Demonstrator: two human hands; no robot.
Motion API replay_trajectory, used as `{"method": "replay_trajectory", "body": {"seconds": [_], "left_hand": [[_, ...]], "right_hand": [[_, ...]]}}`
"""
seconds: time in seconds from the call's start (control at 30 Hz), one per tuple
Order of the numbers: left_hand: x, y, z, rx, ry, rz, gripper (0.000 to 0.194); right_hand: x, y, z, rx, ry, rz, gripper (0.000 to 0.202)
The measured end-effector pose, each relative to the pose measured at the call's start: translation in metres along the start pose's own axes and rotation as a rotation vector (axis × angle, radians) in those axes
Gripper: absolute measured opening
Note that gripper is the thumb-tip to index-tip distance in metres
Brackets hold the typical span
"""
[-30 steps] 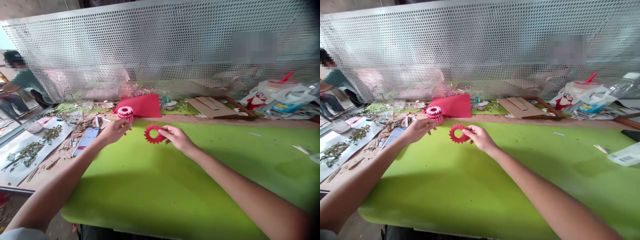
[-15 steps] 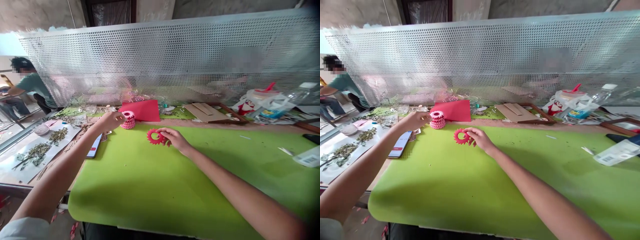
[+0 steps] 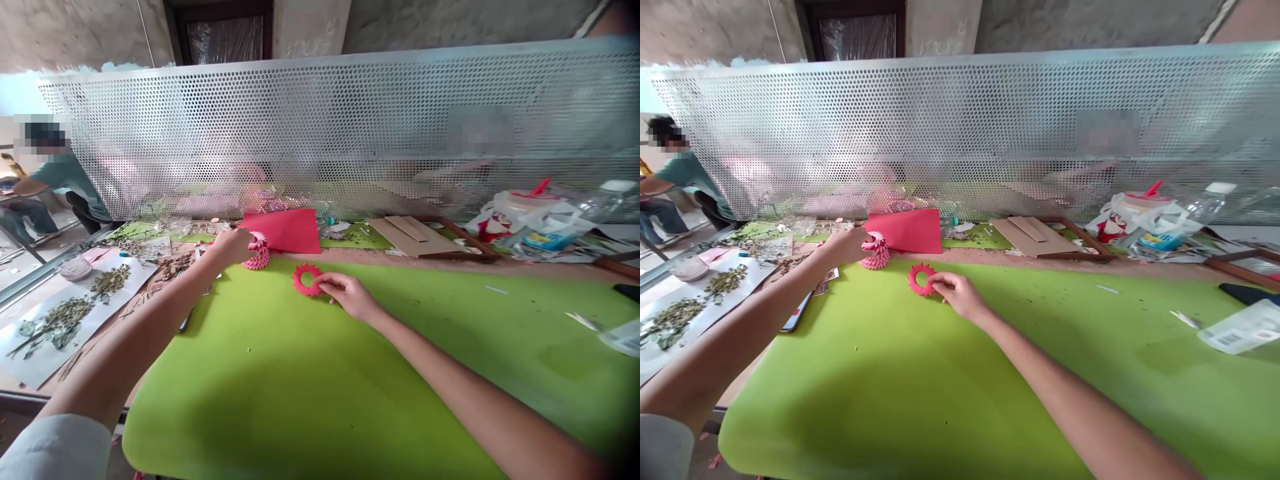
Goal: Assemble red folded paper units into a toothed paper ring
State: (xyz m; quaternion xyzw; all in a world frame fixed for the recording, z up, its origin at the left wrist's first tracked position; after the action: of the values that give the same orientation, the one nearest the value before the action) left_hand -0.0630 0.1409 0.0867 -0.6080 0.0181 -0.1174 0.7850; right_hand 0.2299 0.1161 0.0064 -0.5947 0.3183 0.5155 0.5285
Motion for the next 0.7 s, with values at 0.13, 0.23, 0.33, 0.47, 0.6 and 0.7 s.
{"method": "replay_trajectory", "body": {"seconds": [0.13, 0.23, 0.33, 0.47, 0.6, 0.7], "left_hand": [[-0.001, -0.002, 0.000, 0.010, -0.011, -0.038, 0.035], [-0.006, -0.014, -0.003, 0.035, -0.022, -0.085, 0.039], [-0.016, -0.033, -0.011, 0.104, -0.059, -0.127, 0.043], [-0.031, -0.055, -0.026, 0.210, -0.142, -0.163, 0.046], [-0.042, -0.063, -0.039, 0.302, -0.208, -0.287, 0.044], [-0.047, -0.061, -0.044, 0.327, -0.210, -0.338, 0.045]], "right_hand": [[-0.008, 0.000, 0.000, -0.019, -0.019, 0.004, 0.033], [-0.017, -0.001, 0.006, -0.007, -0.040, 0.038, 0.032], [-0.028, 0.001, 0.022, 0.019, -0.059, 0.078, 0.031], [-0.046, 0.020, 0.058, 0.049, -0.064, 0.136, 0.027], [-0.062, 0.057, 0.098, 0.038, -0.021, 0.172, 0.017], [-0.066, 0.079, 0.121, 0.029, -0.013, 0.138, 0.013]]}}
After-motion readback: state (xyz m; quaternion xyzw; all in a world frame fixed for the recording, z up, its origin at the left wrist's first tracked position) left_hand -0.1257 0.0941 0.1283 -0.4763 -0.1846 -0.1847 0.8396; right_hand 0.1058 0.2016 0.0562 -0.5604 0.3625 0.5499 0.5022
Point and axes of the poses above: each hand's wrist, its own z-axis towards the middle knuckle, its own y-axis out of the palm, x = y × z, the point moved 2 cm from there along z, towards the middle knuckle, and after that the axes turned 4 degrees about x, right-handed, at the moved point
